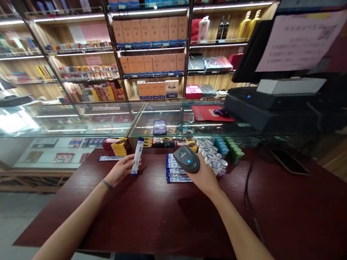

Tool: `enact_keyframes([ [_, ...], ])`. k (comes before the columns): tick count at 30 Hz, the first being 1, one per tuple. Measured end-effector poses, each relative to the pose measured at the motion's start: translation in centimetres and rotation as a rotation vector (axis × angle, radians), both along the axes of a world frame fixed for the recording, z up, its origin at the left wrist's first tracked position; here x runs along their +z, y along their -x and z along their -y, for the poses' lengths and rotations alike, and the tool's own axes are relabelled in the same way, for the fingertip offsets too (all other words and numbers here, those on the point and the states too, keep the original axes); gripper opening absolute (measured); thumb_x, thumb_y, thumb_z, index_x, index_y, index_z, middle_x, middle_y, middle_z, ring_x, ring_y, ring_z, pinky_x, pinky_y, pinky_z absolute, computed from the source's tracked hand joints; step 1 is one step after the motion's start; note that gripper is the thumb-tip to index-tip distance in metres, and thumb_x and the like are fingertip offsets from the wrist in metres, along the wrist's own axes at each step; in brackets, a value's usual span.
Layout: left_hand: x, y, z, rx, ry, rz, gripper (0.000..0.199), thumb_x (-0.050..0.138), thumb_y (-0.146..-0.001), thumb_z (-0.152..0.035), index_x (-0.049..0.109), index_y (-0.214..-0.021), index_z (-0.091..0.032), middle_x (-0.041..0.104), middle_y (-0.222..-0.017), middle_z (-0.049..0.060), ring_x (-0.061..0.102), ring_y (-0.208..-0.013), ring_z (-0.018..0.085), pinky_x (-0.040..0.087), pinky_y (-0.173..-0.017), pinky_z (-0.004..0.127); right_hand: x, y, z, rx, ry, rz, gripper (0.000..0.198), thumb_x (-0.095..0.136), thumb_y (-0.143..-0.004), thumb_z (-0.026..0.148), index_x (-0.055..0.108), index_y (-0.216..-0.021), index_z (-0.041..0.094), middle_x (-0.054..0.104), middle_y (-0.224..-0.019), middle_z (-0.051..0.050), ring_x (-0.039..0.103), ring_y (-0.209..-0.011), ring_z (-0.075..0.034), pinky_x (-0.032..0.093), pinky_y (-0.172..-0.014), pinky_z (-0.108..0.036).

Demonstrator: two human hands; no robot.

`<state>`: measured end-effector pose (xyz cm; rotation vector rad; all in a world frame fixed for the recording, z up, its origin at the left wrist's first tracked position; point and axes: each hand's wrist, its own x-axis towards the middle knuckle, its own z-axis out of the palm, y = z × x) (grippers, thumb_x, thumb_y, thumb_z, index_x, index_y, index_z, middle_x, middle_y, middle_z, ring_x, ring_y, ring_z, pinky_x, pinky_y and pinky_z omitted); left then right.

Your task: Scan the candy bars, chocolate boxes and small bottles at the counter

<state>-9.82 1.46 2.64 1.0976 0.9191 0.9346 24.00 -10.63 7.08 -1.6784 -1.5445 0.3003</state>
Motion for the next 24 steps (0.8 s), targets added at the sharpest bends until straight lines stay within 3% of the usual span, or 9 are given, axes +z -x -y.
enact_keyframes([
  [3,1.1,-2.0,-0.5,-0.008,-0.155,-0.095,0.055,0.081,-0.077,-0.039,0.062,-0.125,-0.017,0.074,-0.114,0.012,0.072,-0.098,0.022,0.058,-0.084,0.033,0.4,-1.6,0.0,-0.059,-0.080,-0.064,0.038,0.069,-0.076,0.035,0.052,-0.109,0.028,0.076,-0.092,-0.005,0.074,-0.089,-0.032,0.051,-0.067,-0.033],
  [7,2.1,-6.1,-0.9,-0.047,-0.450,-0.333,0.044,0.077,-0.078,-0.041,0.070,-0.114,-0.018,0.075,-0.111,0.010,0.069,-0.102,0.024,0.054,-0.093,0.036,0.9,-3.3,0.1,-0.078,-0.166,-0.132,0.041,0.070,-0.076,0.036,0.053,-0.112,0.027,0.075,-0.097,-0.006,0.072,-0.097,-0.031,0.054,-0.077,-0.037],
  [11,2.4,-10.8,-0.9,-0.096,-0.703,-0.605,0.029,0.067,-0.085,-0.030,0.074,-0.112,-0.024,0.074,-0.115,0.006,0.068,-0.107,0.026,0.051,-0.098,0.038,1.4,-4.5,0.3,-0.133,-0.202,-0.182,0.042,0.070,-0.076,0.038,0.054,-0.112,0.026,0.075,-0.090,-0.006,0.073,-0.089,-0.029,0.054,-0.075,-0.037],
  [14,2.2,-14.2,-0.9,-0.120,-0.870,-0.804,0.030,0.065,-0.084,-0.018,0.075,-0.111,-0.025,0.075,-0.115,0.006,0.067,-0.109,0.028,0.049,-0.101,0.039,1.5,-5.3,0.3,-0.165,-0.216,-0.237,0.041,0.070,-0.076,0.040,0.055,-0.111,0.026,0.074,-0.087,-0.006,0.073,-0.088,-0.029,0.055,-0.074,-0.037],
  [19,1.6,-18.3,-1.3,-0.228,-1.005,-1.021,0.037,0.059,-0.083,-0.007,0.074,-0.114,-0.022,0.073,-0.117,0.007,0.066,-0.112,0.024,0.047,-0.105,0.036,1.3,-6.2,0.1,-0.165,-0.328,-0.327,0.042,0.072,-0.075,0.042,0.057,-0.110,0.024,0.075,-0.093,-0.007,0.072,-0.094,-0.029,0.056,-0.083,-0.039],
  [24,1.2,-20.1,-1.8,-0.277,-1.002,-1.087,0.039,0.058,-0.084,-0.007,0.073,-0.117,-0.021,0.073,-0.116,0.007,0.066,-0.110,0.023,0.049,-0.102,0.033,1.3,-6.5,0.2,-0.163,-0.359,-0.335,0.035,0.071,-0.077,0.038,0.057,-0.107,0.024,0.075,-0.095,-0.008,0.072,-0.091,-0.027,0.056,-0.083,-0.039],
])
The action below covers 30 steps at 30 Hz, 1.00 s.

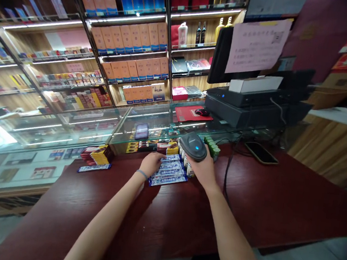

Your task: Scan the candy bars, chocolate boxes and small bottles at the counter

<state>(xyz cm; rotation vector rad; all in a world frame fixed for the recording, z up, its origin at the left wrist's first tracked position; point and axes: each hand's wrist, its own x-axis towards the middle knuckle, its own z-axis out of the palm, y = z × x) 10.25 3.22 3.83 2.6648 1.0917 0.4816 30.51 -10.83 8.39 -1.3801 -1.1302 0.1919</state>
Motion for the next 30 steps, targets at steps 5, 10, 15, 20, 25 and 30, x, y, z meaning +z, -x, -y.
enact_keyframes([
  [5,0.0,-0.2,-0.1,-0.041,0.028,0.009,0.040,0.057,-0.084,-0.005,0.073,-0.117,-0.018,0.073,-0.117,0.009,0.066,-0.111,0.024,0.048,-0.103,0.035,0.3,0.1,0.2,0.012,-0.008,-0.008,0.038,0.071,-0.077,0.036,0.057,-0.110,0.023,0.075,-0.099,-0.010,0.072,-0.098,-0.028,0.056,-0.088,-0.041],
  [10,-0.2,-0.1,-0.1,-0.046,0.037,0.049,0.037,0.058,-0.084,-0.007,0.073,-0.116,-0.018,0.073,-0.117,0.009,0.066,-0.112,0.025,0.048,-0.105,0.036,0.1,0.2,0.0,0.017,-0.005,-0.020,0.042,0.072,-0.076,0.035,0.058,-0.114,0.023,0.075,-0.101,-0.009,0.071,-0.101,-0.028,0.055,-0.092,-0.041],
  [15,-0.2,0.7,0.1,-0.039,0.004,0.173,0.031,0.059,-0.087,-0.011,0.072,-0.114,-0.018,0.073,-0.116,0.008,0.066,-0.110,0.025,0.049,-0.103,0.038,0.0,0.4,-0.3,0.017,-0.011,0.007,0.041,0.072,-0.076,0.037,0.058,-0.112,0.023,0.075,-0.100,-0.010,0.072,-0.095,-0.028,0.057,-0.088,-0.041],
  [20,0.3,5.3,0.2,0.049,-0.095,0.328,0.027,0.058,-0.090,-0.013,0.070,-0.113,-0.021,0.072,-0.114,0.007,0.066,-0.109,0.023,0.050,-0.102,0.038,0.2,0.8,-1.0,-0.008,-0.050,0.142,0.041,0.072,-0.076,0.039,0.059,-0.110,0.021,0.076,-0.098,-0.012,0.073,-0.091,-0.029,0.057,-0.082,-0.040],
  [25,-0.2,13.5,-0.8,0.221,-0.245,0.349,0.025,0.055,-0.094,-0.019,0.067,-0.115,-0.022,0.070,-0.111,0.009,0.064,-0.108,0.024,0.051,-0.099,0.041,0.6,1.6,-2.0,-0.012,-0.096,0.267,0.048,0.070,-0.076,0.041,0.060,-0.119,0.020,0.076,-0.100,-0.012,0.073,-0.095,-0.032,0.058,-0.081,-0.043],
  [30,-1.9,22.2,-2.4,0.413,-0.336,0.230,0.028,0.055,-0.091,-0.019,0.064,-0.118,-0.019,0.064,-0.114,0.012,0.060,-0.109,0.028,0.049,-0.100,0.044,0.9,2.7,-3.0,-0.015,-0.122,0.417,0.044,0.069,-0.077,0.040,0.062,-0.116,0.019,0.077,-0.090,-0.011,0.074,-0.094,-0.034,0.058,-0.078,-0.042],
])
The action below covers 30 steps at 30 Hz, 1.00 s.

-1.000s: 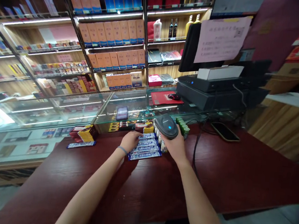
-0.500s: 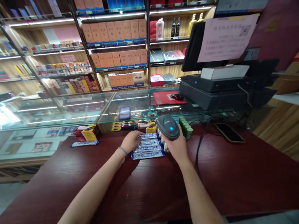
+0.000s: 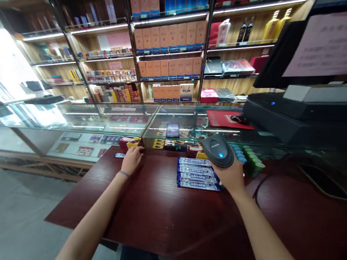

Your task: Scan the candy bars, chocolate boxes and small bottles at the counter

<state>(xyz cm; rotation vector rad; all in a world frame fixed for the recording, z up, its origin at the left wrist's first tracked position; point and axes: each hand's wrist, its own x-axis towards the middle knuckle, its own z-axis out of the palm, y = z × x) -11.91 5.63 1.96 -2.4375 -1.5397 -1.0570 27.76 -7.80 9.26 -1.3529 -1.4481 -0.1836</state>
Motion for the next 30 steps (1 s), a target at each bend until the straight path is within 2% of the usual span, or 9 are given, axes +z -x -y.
enact_keyframes([
  [4,-1.4,5.0,-0.4,0.114,0.024,-0.134,0.030,0.056,-0.089,-0.020,0.064,-0.118,-0.018,0.062,-0.115,0.014,0.058,-0.110,0.030,0.048,-0.099,0.045,-0.3,0.9,-0.9,-0.001,0.003,0.153,0.043,0.066,-0.076,0.039,0.063,-0.113,0.019,0.076,-0.083,-0.011,0.075,-0.082,-0.034,0.059,-0.069,-0.040],
  [9,-2.6,7.3,-0.2,0.154,0.100,-0.245,0.036,0.052,-0.089,-0.015,0.063,-0.122,-0.019,0.062,-0.120,0.014,0.057,-0.114,0.029,0.046,-0.101,0.043,-1.4,2.6,-0.5,0.057,0.049,0.275,0.038,0.064,-0.074,0.036,0.063,-0.109,0.021,0.074,-0.074,-0.007,0.073,-0.065,-0.029,0.055,-0.057,-0.034],
  [13,-3.0,7.4,-0.2,0.206,0.167,-0.248,0.037,0.051,-0.090,-0.016,0.063,-0.125,-0.020,0.064,-0.121,0.015,0.058,-0.114,0.029,0.045,-0.101,0.042,-2.5,4.3,0.7,0.123,0.133,0.270,0.037,0.064,-0.072,0.031,0.064,-0.108,0.024,0.074,-0.078,-0.006,0.072,-0.064,-0.028,0.054,-0.058,-0.034],
  [18,-2.8,7.4,0.0,0.237,0.217,-0.207,0.031,0.055,-0.091,-0.020,0.065,-0.120,-0.021,0.067,-0.115,0.014,0.060,-0.110,0.030,0.043,-0.100,0.045,-3.4,5.6,1.3,0.198,0.250,0.193,0.041,0.065,-0.069,0.027,0.063,-0.110,0.027,0.076,-0.087,-0.006,0.073,-0.076,-0.030,0.056,-0.066,-0.036],
  [21,-2.4,7.5,0.4,0.202,0.229,-0.190,0.025,0.058,-0.091,-0.022,0.069,-0.113,-0.025,0.068,-0.113,0.012,0.059,-0.109,0.029,0.044,-0.099,0.043,-3.9,5.9,1.3,0.256,0.298,0.148,0.045,0.066,-0.070,0.029,0.062,-0.115,0.027,0.076,-0.090,-0.005,0.074,-0.081,-0.030,0.057,-0.068,-0.035],
  [25,-1.6,6.9,1.1,0.096,0.238,-0.169,0.019,0.056,-0.093,-0.026,0.073,-0.103,-0.024,0.070,-0.104,0.011,0.060,-0.103,0.026,0.046,-0.096,0.039,-4.4,6.1,1.5,0.316,0.365,0.089,0.040,0.067,-0.075,0.031,0.061,-0.115,0.028,0.077,-0.089,-0.004,0.075,-0.082,-0.028,0.055,-0.066,-0.032],
  [28,-1.0,5.3,1.9,0.042,0.240,-0.007,0.023,0.052,-0.096,-0.032,0.073,-0.098,-0.023,0.070,-0.100,0.010,0.063,-0.100,0.024,0.048,-0.096,0.037,-4.4,6.4,1.6,0.341,0.395,0.032,0.038,0.065,-0.077,0.029,0.059,-0.114,0.027,0.076,-0.089,-0.003,0.075,-0.085,-0.027,0.054,-0.066,-0.031],
  [30,-0.7,3.6,2.4,0.004,0.300,0.240,0.025,0.052,-0.097,-0.037,0.072,-0.099,-0.021,0.070,-0.099,0.008,0.065,-0.098,0.023,0.051,-0.092,0.034,-4.3,6.6,1.7,0.360,0.415,0.003,0.038,0.065,-0.078,0.029,0.057,-0.115,0.027,0.077,-0.094,-0.004,0.074,-0.087,-0.027,0.054,-0.066,-0.030],
])
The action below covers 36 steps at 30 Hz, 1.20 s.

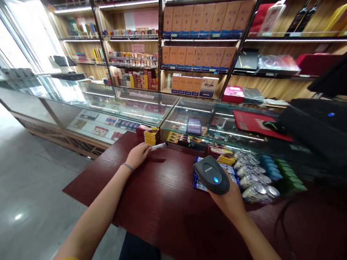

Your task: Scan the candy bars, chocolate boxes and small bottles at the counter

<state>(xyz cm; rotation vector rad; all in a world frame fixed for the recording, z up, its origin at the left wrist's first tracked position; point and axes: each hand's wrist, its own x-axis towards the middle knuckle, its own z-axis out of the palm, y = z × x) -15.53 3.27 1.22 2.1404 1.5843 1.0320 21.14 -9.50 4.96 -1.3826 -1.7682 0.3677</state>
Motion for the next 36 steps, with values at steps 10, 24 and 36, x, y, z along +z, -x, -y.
enact_keyframes([
  [10,1.0,-5.3,2.3,-0.164,0.753,1.073,0.033,0.069,-0.091,-0.035,0.064,-0.116,-0.015,0.072,-0.103,0.011,0.074,-0.078,0.018,0.062,-0.065,0.028,0.8,1.6,0.7,0.097,0.121,0.118,0.044,0.064,-0.082,0.035,0.046,-0.121,0.029,0.076,-0.094,-0.005,0.075,-0.088,-0.032,0.050,-0.064,-0.032],
  [24,0.9,-5.6,2.4,-0.189,0.757,1.071,0.035,0.069,-0.092,-0.035,0.064,-0.119,-0.013,0.073,-0.107,0.015,0.075,-0.082,0.020,0.063,-0.072,0.031,0.8,1.7,0.7,0.136,0.180,0.226,0.031,0.059,-0.081,0.036,0.047,-0.108,0.027,0.075,-0.082,-0.004,0.075,-0.079,-0.034,0.047,-0.060,-0.032],
  [36,1.4,-7.2,1.6,-0.265,0.525,0.920,0.055,0.078,-0.078,-0.046,0.066,-0.122,-0.015,0.074,-0.108,0.011,0.072,-0.090,0.020,0.058,-0.080,0.031,2.8,-1.5,-0.4,-0.067,0.102,-0.056,0.046,0.072,-0.075,0.034,0.055,-0.117,0.029,0.076,-0.093,-0.002,0.074,-0.093,-0.030,0.055,-0.074,-0.035],
])
